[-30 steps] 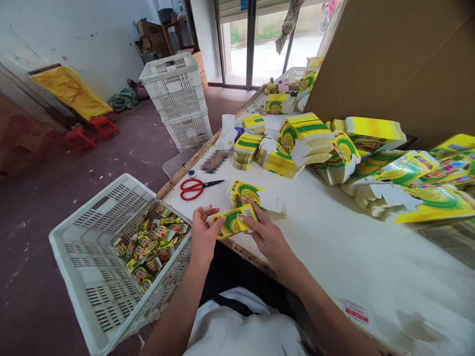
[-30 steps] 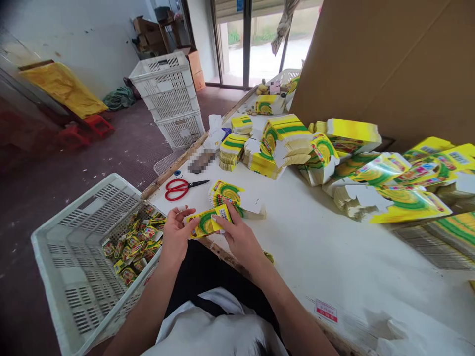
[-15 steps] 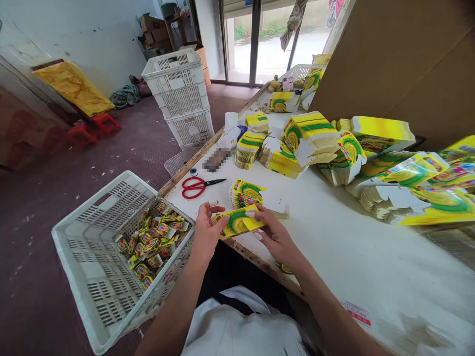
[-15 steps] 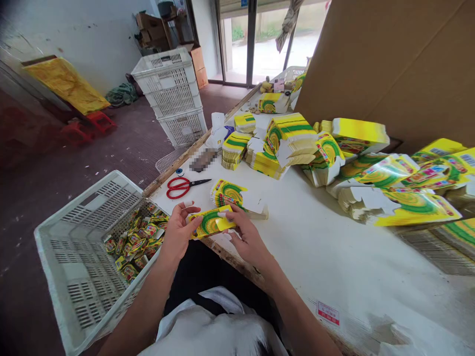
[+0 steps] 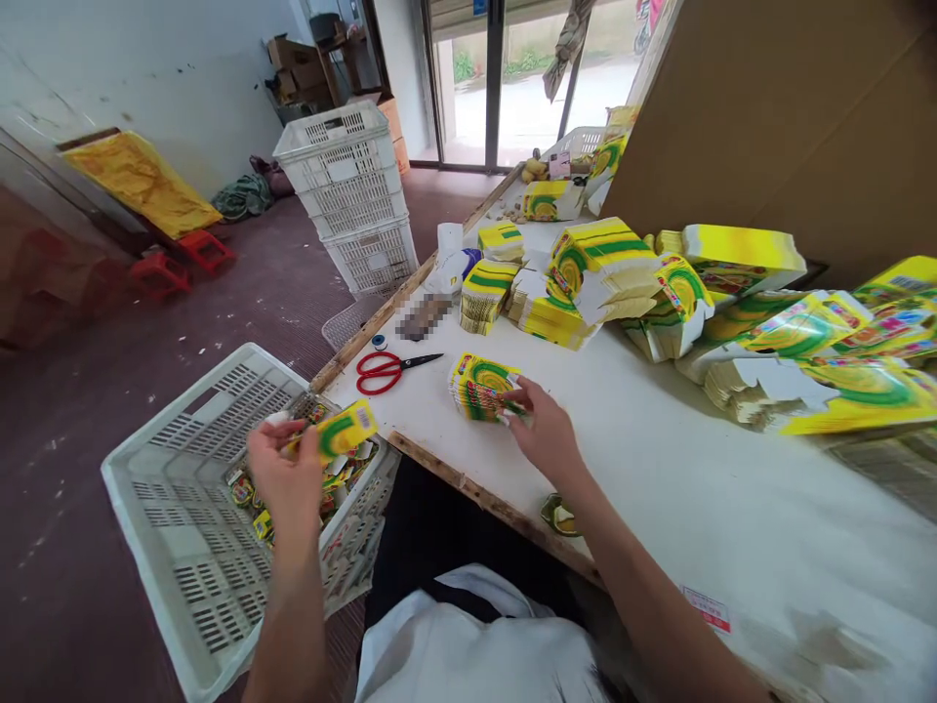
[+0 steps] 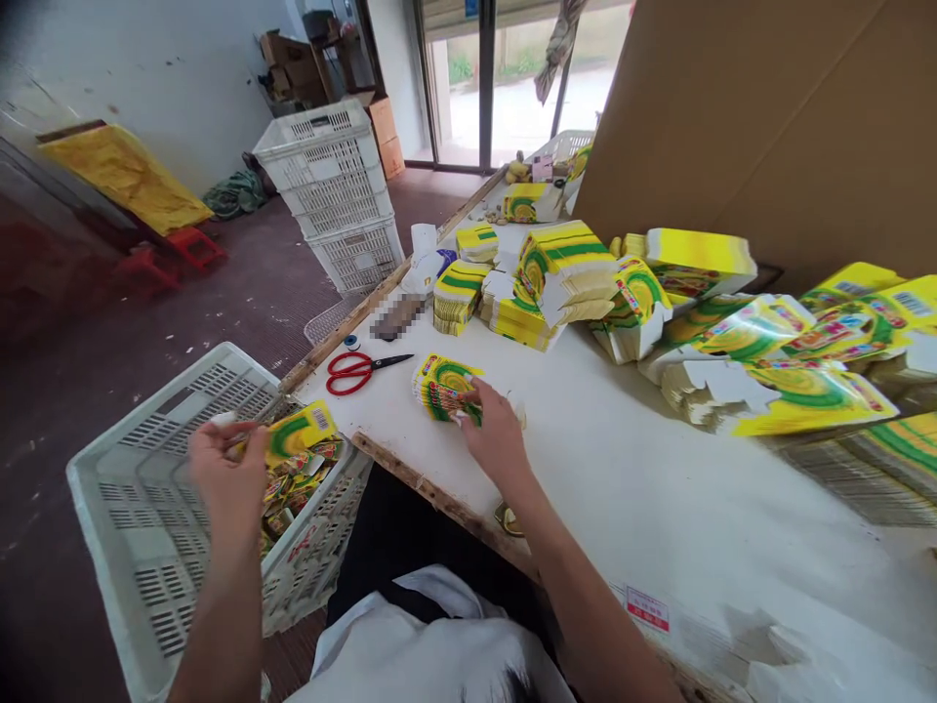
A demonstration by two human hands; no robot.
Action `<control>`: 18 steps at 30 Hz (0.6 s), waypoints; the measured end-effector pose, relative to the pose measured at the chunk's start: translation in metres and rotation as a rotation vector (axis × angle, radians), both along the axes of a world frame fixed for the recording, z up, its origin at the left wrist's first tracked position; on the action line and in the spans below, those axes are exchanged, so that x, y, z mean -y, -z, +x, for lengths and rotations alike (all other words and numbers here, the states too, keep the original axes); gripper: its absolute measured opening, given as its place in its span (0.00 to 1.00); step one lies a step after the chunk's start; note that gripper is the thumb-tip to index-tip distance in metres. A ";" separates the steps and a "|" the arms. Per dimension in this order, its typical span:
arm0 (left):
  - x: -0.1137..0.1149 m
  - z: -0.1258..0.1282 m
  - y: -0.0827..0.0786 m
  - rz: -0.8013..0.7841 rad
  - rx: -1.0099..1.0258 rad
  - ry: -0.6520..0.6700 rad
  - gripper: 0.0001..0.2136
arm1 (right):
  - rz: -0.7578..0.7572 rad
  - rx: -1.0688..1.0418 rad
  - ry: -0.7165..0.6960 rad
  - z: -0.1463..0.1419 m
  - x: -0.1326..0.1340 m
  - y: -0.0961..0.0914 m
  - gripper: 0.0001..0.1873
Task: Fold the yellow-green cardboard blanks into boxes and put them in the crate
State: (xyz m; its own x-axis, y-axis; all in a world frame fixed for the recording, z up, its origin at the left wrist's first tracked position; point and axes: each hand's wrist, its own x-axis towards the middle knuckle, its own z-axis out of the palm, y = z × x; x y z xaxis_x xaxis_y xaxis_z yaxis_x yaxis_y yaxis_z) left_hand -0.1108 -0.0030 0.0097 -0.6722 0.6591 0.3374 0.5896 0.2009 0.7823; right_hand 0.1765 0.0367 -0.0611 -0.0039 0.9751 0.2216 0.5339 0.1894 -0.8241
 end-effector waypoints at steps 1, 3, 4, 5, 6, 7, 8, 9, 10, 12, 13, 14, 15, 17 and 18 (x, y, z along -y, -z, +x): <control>0.000 -0.010 -0.001 -0.051 -0.132 -0.089 0.21 | 0.004 0.108 0.054 0.003 -0.006 -0.001 0.29; 0.000 -0.016 0.004 -0.126 -0.304 -0.148 0.23 | 0.003 0.280 0.093 0.005 -0.016 0.000 0.27; 0.000 -0.013 0.009 -0.147 -0.342 -0.111 0.23 | 0.003 0.328 0.092 0.004 -0.020 0.000 0.26; -0.001 -0.006 0.016 -0.154 -0.348 -0.035 0.23 | 0.005 0.351 0.089 0.003 -0.022 0.002 0.25; -0.002 0.004 0.023 -0.157 -0.330 0.067 0.21 | 0.007 0.355 0.087 0.001 -0.023 0.003 0.24; -0.003 0.015 0.031 -0.161 -0.295 0.177 0.20 | 0.009 0.353 0.087 -0.001 -0.024 0.005 0.24; -0.004 0.026 0.037 -0.166 -0.243 0.278 0.18 | 0.010 0.354 0.086 -0.002 -0.024 0.006 0.24; -0.005 0.037 0.043 -0.168 -0.186 0.361 0.17 | 0.012 0.354 0.086 -0.003 -0.023 0.007 0.25; -0.005 0.046 0.047 -0.167 -0.128 0.429 0.16 | 0.013 0.352 0.086 -0.003 -0.023 0.008 0.25; -0.005 0.061 0.050 -0.157 -0.023 0.523 0.15 | 0.018 0.345 0.092 -0.003 -0.022 0.009 0.27; -0.005 0.066 0.051 -0.151 0.021 0.557 0.14 | 0.022 0.339 0.094 -0.003 -0.022 0.009 0.27; -0.004 0.069 0.051 -0.149 0.061 0.585 0.14 | 0.025 0.334 0.096 -0.003 -0.022 0.009 0.27; -0.004 0.072 0.051 -0.150 0.100 0.603 0.14 | 0.026 0.327 0.094 -0.003 -0.022 0.009 0.27; -0.003 0.076 0.051 -0.159 0.181 0.613 0.14 | 0.026 0.312 0.087 -0.003 -0.024 0.007 0.25; -0.002 0.078 0.052 -0.166 0.221 0.610 0.14 | 0.024 0.301 0.084 -0.003 -0.025 0.006 0.25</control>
State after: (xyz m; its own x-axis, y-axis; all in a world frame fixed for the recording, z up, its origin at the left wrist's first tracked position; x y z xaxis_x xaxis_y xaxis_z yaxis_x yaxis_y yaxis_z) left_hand -0.0326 -0.0011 -0.0421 -0.2042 0.9742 0.0958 0.4647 0.0103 0.8854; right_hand 0.1734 0.0620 -0.0674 0.0072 0.9693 0.2459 0.7681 0.1521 -0.6220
